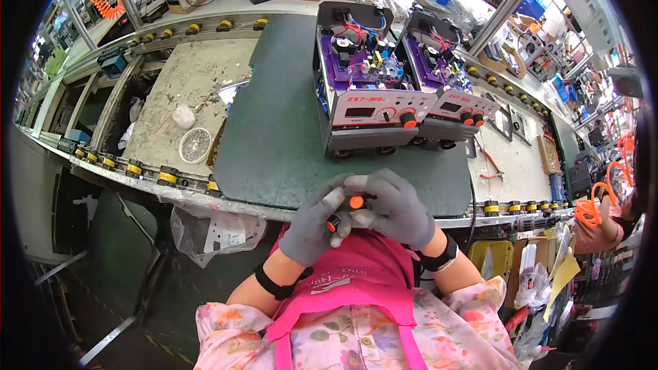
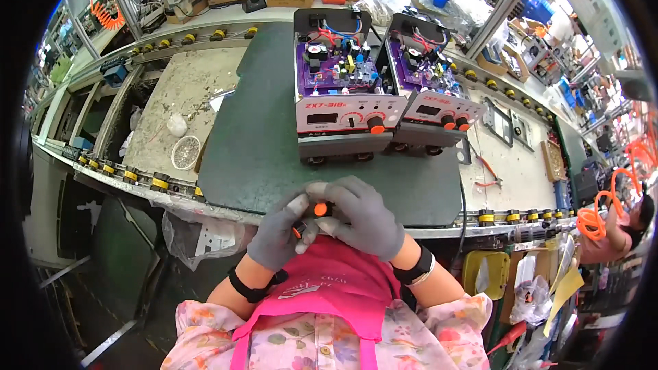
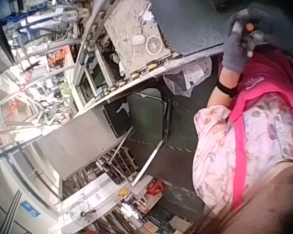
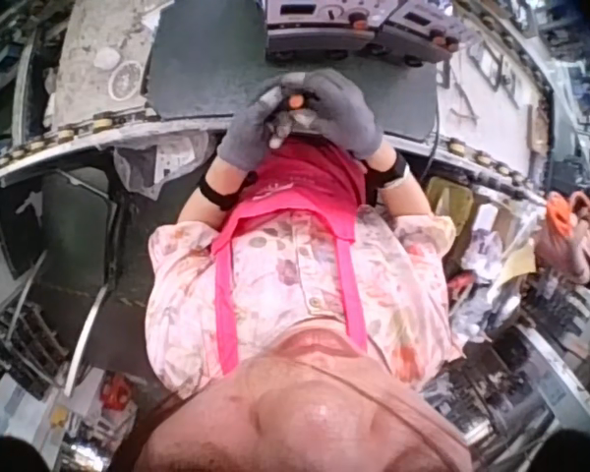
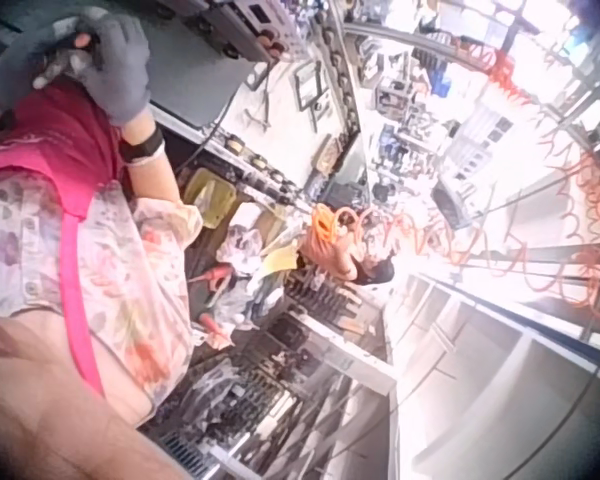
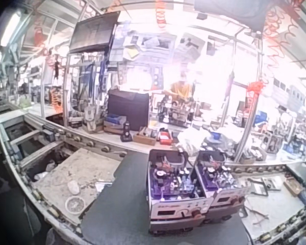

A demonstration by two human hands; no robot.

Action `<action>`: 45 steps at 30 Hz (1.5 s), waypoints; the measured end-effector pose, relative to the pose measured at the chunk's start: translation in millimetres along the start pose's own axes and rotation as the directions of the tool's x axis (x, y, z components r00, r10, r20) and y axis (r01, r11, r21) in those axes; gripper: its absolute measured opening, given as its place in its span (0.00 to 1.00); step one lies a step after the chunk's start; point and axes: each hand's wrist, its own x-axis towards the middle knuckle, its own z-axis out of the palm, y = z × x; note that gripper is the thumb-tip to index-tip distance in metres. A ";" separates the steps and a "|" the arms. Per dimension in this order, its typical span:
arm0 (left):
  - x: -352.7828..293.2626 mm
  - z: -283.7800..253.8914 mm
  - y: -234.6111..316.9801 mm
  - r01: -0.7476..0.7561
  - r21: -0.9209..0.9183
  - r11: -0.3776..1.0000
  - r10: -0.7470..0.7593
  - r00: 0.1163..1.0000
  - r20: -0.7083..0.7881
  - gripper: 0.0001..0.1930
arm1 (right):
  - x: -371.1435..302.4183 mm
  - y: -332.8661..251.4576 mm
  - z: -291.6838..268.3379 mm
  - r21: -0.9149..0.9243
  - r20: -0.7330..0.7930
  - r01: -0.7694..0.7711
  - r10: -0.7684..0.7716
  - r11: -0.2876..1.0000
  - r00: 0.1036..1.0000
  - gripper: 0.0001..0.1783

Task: Assemble components onto an electronic device chassis and apply labels.

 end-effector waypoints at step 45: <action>1.6 -41.6 -18.3 0.006 -0.025 1.000 -0.012 0.971 -0.238 0.15 | 59.8 43.3 -19.2 -0.826 -0.363 -0.050 -0.461 0.562 0.809 0.19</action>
